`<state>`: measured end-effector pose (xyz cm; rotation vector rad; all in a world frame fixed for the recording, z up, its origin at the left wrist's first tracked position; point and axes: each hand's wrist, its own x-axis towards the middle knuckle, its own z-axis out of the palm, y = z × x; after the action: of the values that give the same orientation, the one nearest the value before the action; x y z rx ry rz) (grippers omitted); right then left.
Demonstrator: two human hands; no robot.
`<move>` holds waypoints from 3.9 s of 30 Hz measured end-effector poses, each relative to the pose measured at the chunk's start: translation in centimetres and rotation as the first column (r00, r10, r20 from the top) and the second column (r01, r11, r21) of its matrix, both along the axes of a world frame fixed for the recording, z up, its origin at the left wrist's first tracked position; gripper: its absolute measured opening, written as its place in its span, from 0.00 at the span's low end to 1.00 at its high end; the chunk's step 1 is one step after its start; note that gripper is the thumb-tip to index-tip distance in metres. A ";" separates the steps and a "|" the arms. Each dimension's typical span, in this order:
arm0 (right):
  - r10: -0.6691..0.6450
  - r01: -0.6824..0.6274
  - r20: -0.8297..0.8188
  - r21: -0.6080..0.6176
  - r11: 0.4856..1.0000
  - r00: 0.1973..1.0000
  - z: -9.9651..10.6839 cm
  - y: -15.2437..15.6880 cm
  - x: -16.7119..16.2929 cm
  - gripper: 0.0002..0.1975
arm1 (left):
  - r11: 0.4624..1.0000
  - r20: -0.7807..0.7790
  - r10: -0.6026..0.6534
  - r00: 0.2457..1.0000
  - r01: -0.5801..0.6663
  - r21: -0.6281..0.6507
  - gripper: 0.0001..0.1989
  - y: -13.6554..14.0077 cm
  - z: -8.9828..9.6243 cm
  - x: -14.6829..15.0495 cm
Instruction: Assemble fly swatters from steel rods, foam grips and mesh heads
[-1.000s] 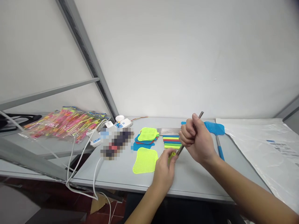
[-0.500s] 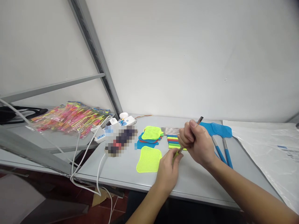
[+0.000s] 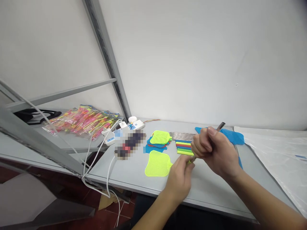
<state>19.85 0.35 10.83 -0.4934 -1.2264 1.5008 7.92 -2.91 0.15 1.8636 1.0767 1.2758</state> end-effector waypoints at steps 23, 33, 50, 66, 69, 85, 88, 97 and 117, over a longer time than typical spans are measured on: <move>-0.058 -0.042 -0.291 -0.325 0.945 0.955 -0.6 -4.8 -6.9 0.23 | 0.970 0.072 -0.041 0.997 0.057 -0.235 0.16 -6.2 3.1 -5.7; -0.097 -0.027 -0.272 -0.417 0.908 0.957 -2.4 -3.8 -8.2 0.22 | 0.886 0.139 -0.084 0.987 0.137 -0.443 0.17 -5.6 3.6 -7.8; -0.238 0.072 -0.387 -0.396 0.915 0.891 -1.0 -3.2 -6.8 0.21 | 0.758 0.539 -0.025 0.842 0.367 -0.539 0.21 -6.5 0.8 -7.5; -0.317 0.232 0.664 0.217 0.948 0.677 -9.7 0.3 -7.7 0.26 | 0.817 0.695 0.246 0.675 0.242 -0.523 0.17 -3.4 -1.0 -9.4; -0.415 0.086 0.837 0.413 0.907 0.357 -12.3 0.2 -7.4 0.30 | 0.830 0.744 0.281 0.607 0.235 -0.505 0.20 -2.9 -1.2 -9.9; -0.639 0.628 0.083 -0.323 0.708 0.764 -8.6 -0.7 -0.5 0.15 | 0.739 0.685 -0.007 0.729 0.465 -0.487 0.12 -2.0 -0.8 -7.5; -0.731 0.678 -0.062 -0.330 0.658 0.680 -8.1 -0.3 0.4 0.11 | 0.651 0.599 -0.143 0.788 0.531 -0.543 0.12 -0.9 -0.3 -5.3; -0.861 0.846 -0.036 -0.172 0.505 0.507 -8.7 -0.9 0.5 0.11 | 0.568 0.437 -0.317 0.842 0.537 -0.624 0.16 0.1 -1.0 -2.4; -0.778 0.774 0.004 -0.106 0.625 0.629 -9.3 -1.2 0.9 0.11 | 0.480 0.495 -0.341 0.799 0.601 -0.639 0.17 0.2 -0.2 -3.3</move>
<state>20.77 -0.83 1.48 -0.9199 -0.7258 0.7973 4.62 -2.75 -0.06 1.0958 0.6701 0.5548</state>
